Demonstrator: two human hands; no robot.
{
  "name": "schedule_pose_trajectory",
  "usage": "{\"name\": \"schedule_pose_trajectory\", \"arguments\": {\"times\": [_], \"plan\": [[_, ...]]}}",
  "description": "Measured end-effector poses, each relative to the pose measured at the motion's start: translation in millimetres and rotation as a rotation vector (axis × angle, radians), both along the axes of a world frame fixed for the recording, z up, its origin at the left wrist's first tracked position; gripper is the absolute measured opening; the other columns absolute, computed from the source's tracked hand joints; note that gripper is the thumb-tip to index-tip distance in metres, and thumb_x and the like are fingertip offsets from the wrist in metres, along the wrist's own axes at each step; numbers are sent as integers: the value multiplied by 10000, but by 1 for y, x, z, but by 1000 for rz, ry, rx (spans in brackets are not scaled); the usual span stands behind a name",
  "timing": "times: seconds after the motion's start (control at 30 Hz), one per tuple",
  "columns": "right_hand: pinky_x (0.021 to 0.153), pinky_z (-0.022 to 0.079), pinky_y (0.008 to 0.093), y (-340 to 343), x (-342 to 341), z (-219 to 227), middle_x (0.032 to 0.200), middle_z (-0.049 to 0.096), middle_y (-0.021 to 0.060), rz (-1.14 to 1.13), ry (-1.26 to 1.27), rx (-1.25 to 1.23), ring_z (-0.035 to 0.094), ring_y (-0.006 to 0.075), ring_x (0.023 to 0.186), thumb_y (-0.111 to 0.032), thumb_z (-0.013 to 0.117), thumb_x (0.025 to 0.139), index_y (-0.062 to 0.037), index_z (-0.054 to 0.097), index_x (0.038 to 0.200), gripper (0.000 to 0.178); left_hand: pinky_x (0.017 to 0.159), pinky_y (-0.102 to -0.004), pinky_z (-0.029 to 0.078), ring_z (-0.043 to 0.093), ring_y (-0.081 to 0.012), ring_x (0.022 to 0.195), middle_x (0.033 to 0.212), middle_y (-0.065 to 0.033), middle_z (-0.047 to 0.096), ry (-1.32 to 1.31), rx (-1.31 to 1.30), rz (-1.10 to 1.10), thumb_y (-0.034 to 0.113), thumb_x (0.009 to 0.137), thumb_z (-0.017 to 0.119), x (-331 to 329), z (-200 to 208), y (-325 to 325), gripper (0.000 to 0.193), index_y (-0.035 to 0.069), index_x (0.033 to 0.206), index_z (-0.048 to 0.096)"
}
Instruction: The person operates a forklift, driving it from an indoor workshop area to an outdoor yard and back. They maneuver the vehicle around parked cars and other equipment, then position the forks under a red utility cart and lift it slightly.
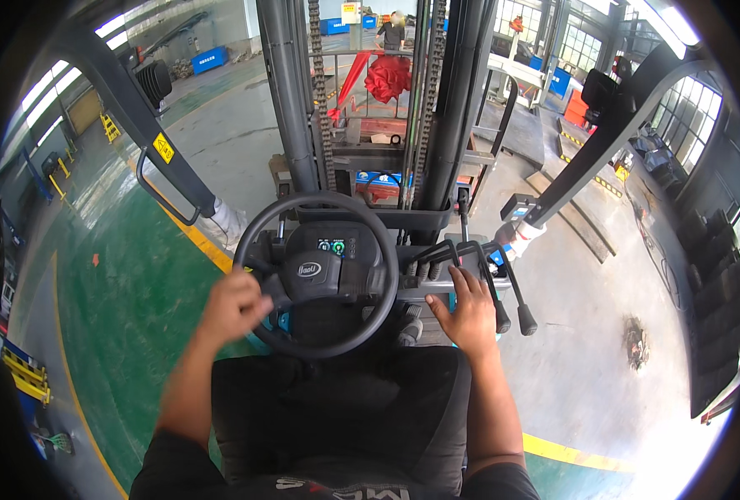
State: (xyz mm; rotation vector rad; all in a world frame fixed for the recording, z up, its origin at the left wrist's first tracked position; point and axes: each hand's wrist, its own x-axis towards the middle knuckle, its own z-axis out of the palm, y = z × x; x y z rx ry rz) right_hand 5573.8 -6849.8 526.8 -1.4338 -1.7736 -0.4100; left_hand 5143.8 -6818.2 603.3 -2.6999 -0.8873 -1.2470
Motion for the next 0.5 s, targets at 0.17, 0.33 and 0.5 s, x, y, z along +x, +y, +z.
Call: {"name": "schedule_pose_trajectory", "arguments": {"times": [0.17, 0.33, 0.5], "plan": [[976, 547, 483, -6, -4, 1, 1316, 679, 212, -54, 61, -5, 659, 427, 1145, -400, 827, 892, 13, 629, 1370, 662, 648, -452, 455, 578, -364, 696, 749, -163, 551, -128, 102, 186, 296, 983, 727, 37, 45, 104, 392, -21, 774, 626], [997, 536, 486, -15, -13, 3, 1326, 676, 215, -58, 87, -36, 653, 426, 1167, -380, 815, 907, 10, 626, 1381, 643, 722, -472, 519, 655, -358, 791, 800, -141, 641, -29, 74, 60, 357, 938, 765, 134, 57, 136, 366, 30, 781, 718], [1021, 529, 491, -11, -21, 3, 1332, 675, 233, -35, 110, -34, 648, 433, 1199, -336, 810, 912, 11, 630, 1379, 609, 770, -488, 516, 640, -351, 855, 808, -132, 639, 19, 1, -234, 345, 941, 750, 188, 19, 67, 368, 51, 725, 700]]}}
